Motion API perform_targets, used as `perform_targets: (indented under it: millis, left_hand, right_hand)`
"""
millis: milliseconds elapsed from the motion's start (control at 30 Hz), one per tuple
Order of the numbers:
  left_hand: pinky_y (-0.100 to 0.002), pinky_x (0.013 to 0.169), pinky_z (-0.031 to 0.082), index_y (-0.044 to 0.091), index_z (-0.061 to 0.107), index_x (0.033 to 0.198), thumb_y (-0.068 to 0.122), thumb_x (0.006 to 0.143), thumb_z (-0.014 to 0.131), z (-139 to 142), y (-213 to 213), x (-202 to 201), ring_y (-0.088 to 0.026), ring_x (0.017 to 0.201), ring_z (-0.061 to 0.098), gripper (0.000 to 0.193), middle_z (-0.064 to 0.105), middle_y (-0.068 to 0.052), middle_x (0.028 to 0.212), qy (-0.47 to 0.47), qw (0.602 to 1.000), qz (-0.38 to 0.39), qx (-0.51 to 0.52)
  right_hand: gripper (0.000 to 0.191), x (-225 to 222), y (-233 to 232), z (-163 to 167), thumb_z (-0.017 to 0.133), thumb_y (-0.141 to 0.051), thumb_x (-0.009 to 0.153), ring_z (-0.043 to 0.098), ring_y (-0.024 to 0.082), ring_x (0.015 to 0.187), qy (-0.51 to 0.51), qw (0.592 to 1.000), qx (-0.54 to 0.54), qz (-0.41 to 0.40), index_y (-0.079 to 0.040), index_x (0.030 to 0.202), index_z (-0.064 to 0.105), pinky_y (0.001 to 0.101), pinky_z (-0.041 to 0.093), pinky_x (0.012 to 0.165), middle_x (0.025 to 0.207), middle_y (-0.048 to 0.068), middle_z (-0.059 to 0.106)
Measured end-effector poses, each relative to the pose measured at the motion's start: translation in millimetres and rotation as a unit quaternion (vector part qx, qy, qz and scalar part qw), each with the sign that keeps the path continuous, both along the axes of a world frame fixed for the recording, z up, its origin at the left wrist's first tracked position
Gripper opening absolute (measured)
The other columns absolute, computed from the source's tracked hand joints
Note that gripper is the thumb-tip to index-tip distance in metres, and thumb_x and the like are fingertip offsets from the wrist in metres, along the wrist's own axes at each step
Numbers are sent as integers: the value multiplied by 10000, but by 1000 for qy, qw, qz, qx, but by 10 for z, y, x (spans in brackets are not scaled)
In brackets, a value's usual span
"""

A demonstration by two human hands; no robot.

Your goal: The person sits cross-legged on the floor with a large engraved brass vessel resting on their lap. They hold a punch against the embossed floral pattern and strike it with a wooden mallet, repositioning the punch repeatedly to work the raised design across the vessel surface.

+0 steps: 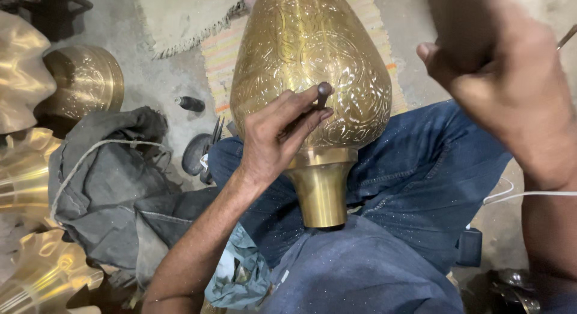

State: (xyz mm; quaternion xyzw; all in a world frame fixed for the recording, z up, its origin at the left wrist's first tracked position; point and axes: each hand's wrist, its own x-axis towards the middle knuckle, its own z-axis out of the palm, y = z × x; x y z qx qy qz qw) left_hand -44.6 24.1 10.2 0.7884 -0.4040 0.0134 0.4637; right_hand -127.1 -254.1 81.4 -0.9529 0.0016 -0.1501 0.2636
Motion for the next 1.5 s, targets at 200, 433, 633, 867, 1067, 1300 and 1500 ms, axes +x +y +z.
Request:
perform_targets:
  millis: [200, 433, 633, 867, 1067, 1300, 1500]
  left_hand:
    - [-303, 731, 622, 57, 664, 1327, 92, 959, 818, 66, -7, -33, -146, 886, 755, 400, 729, -75, 990, -8, 1000, 9, 4]
    - [-311, 737, 622, 61, 656, 1330, 99, 965, 819, 79, -14, 5, -152, 884, 751, 401, 722, -70, 989, -22, 1000, -1, 10]
    - [-301, 684, 608, 65, 672, 1318, 132, 961, 820, 25, -8, 13, -124, 800, 710, 392, 705, -46, 930, -23, 999, 1, 30]
    - [-270, 627, 601, 68, 680, 1319, 156, 952, 816, -13, -15, 40, -101, 749, 683, 401, 702, -30, 899, -15, 999, -2, 38]
    - [-288, 684, 596, 64, 660, 1341, 137, 987, 804, 42, 2, 32, -107, 813, 696, 389, 692, -43, 946, -23, 999, -11, 30]
    - [-284, 658, 603, 83, 684, 1310, 162, 979, 812, 77, -26, 50, -104, 775, 693, 364, 694, -29, 910, -26, 998, -7, 49]
    - [-289, 628, 585, 74, 683, 1326, 161, 970, 806, 101, -22, 42, -109, 759, 691, 387, 706, -36, 920, 2, 999, -6, 43]
  right_hand:
    - [250, -14, -2, -7, 798, -82, 932, 655, 293, 856, -6, 998, -65, 5, -88, 1108, 620, 425, 524, 773, 883, 92, 632]
    - [307, 52, 60, 8, 788, -47, 896, 670, 289, 843, -13, 1000, 24, 7, -68, 1114, 573, 416, 520, 737, 900, 79, 635]
    - [268, 25, 24, -89, 795, 46, 870, 680, 333, 936, -101, 984, -132, 55, -17, 1069, 626, 438, 558, 854, 959, 140, 651]
    - [316, 3, 9, -180, 832, 28, 700, 698, 321, 782, -77, 964, -251, 33, -41, 982, 708, 429, 555, 699, 788, 123, 666]
    - [243, 12, 30, -307, 793, -4, 796, 703, 260, 773, -67, 988, -132, 37, 4, 1002, 664, 384, 549, 730, 815, 119, 676]
    - [159, -5, 16, -338, 768, 35, 927, 651, 218, 719, -30, 999, 11, 13, -7, 989, 628, 320, 510, 672, 801, 111, 654]
    - [167, 26, -26, -292, 805, -72, 978, 688, 238, 804, -17, 996, 92, 5, -66, 1030, 646, 366, 536, 743, 872, 74, 663]
